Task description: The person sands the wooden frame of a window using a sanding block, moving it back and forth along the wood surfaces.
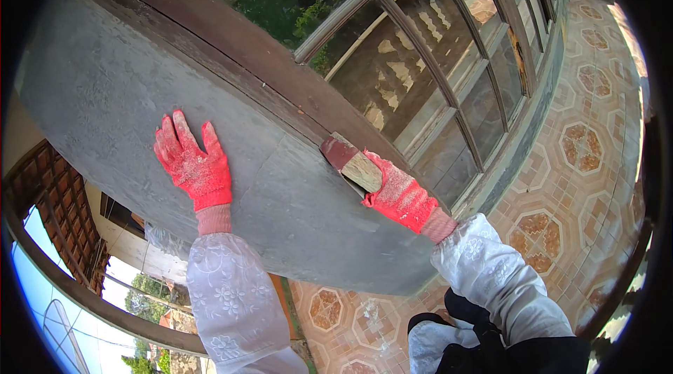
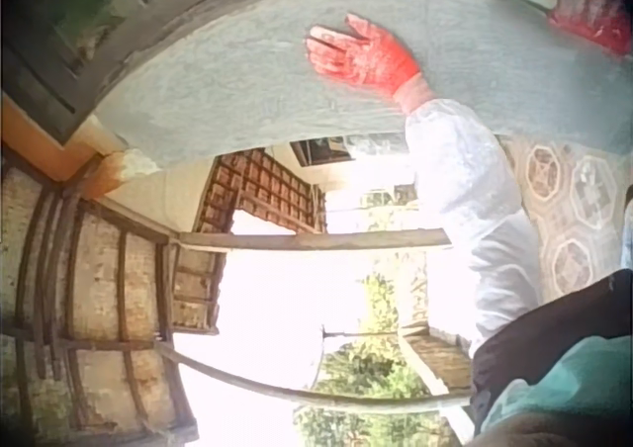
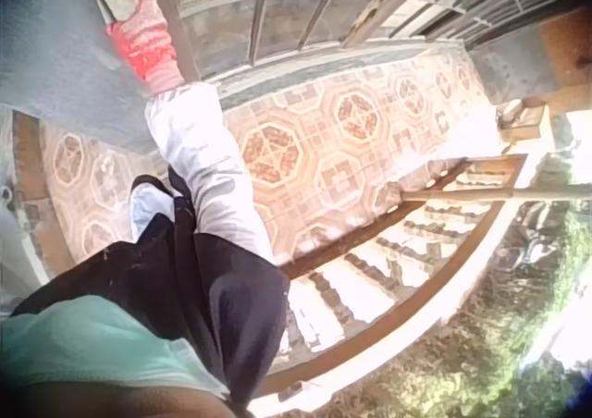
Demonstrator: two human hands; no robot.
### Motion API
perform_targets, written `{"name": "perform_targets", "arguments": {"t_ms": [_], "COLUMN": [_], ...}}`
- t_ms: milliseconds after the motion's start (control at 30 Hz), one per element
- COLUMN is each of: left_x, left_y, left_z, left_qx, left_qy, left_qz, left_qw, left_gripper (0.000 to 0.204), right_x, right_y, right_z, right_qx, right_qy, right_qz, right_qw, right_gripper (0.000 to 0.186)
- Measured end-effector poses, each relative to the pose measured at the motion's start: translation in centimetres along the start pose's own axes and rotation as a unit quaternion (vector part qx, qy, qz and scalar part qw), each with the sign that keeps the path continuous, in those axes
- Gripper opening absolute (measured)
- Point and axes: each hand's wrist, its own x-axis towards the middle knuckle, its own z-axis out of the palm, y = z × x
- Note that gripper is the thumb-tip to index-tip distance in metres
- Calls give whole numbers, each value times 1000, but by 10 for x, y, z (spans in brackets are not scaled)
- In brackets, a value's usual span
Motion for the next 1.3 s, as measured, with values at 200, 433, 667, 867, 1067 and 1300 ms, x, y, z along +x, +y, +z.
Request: {"name": "perform_targets", "arguments": {"t_ms": [200,433,667,867,1067,1300], "left_x": [-1,-3,-4,9,-2,0], "left_y": [-5,-2,-9,3,0,52], "left_z": [-3,-2,0,0,-2,-9], "left_qx": [-10,-20,-13,-1,10,-67], "left_qy": [16,14,6,13,-18,2], "left_qz": [4,18,19,31,29,72], "left_qw": [1000,1000,1000,999,999,995], "left_gripper": [51,48,46,44,43,42], "right_x": [-3,18,1,-13,-7,-49], "right_y": [-15,-91,-64,-19,-47,37], "right_z": [4,2,10,5,15,16], "right_qx": [-14,25,-48,-54,-12,168], "right_qy": [6,31,51,51,81,58], "right_qz": [-13,-88,-39,18,-98,79], "right_qw": [1000,995,997,997,992,981], "right_gripper": [90,84,84,87,87,87]}}
